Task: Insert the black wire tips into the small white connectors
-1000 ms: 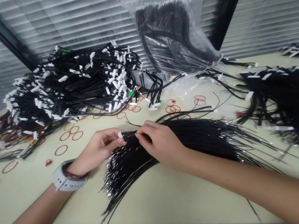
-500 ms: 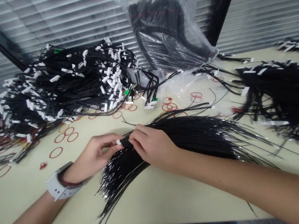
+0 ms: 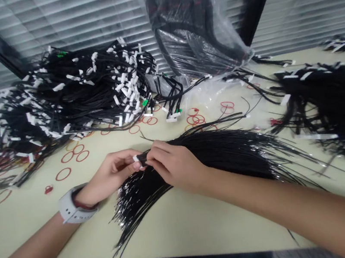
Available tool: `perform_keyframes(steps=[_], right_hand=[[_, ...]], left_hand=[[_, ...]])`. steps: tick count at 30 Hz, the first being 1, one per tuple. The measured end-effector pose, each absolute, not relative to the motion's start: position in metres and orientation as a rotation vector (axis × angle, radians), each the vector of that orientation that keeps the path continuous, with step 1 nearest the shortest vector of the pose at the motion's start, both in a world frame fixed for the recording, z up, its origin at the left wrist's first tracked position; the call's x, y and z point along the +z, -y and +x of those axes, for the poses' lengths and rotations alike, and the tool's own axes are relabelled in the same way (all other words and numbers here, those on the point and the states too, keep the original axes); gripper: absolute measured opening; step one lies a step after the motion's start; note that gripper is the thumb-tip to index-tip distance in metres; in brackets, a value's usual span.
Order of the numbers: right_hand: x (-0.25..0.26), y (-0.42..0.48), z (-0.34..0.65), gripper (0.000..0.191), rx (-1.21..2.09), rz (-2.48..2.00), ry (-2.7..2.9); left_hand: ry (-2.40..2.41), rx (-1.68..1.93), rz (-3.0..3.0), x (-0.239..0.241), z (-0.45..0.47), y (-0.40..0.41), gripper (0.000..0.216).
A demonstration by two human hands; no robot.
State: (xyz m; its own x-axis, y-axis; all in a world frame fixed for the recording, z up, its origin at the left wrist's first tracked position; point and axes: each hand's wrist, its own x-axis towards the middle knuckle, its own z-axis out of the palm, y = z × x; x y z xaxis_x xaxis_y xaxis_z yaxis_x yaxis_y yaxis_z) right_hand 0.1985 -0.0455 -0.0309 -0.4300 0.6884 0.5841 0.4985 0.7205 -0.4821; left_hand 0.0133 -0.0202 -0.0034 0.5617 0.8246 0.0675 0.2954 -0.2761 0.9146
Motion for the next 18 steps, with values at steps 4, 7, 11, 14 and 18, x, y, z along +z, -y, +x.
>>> perform_keyframes(steps=[4, 7, 11, 14, 18], right_hand=[[-0.0328, 0.0468, 0.1968, 0.018, 0.269, -0.954, 2.138], [-0.0320, 0.0480, 0.1957, 0.019, 0.267, -0.959, 2.137], [-0.0286, 0.0489, 0.1974, 0.014, 0.188, -0.890, 1.935], [-0.0282, 0.0499, 0.1991, 0.014, 0.088, -0.819, 1.813], [-0.0319, 0.0490, 0.1972, 0.027, 0.065, -0.852, 1.935]], left_hand=[[-0.935, 0.685, 1.889, -0.0049, 0.0127, 0.0216, 0.010], [-0.942, 0.672, 1.953, -0.0047, 0.0122, 0.0222, 0.010], [-0.923, 0.660, 1.874, -0.0037, 0.0135, 0.0192, 0.009], [-0.921, 0.652, 1.813, -0.0028, 0.0144, 0.0162, 0.008], [-0.904, 0.645, 1.750, -0.0019, 0.0139, 0.0149, 0.005]])
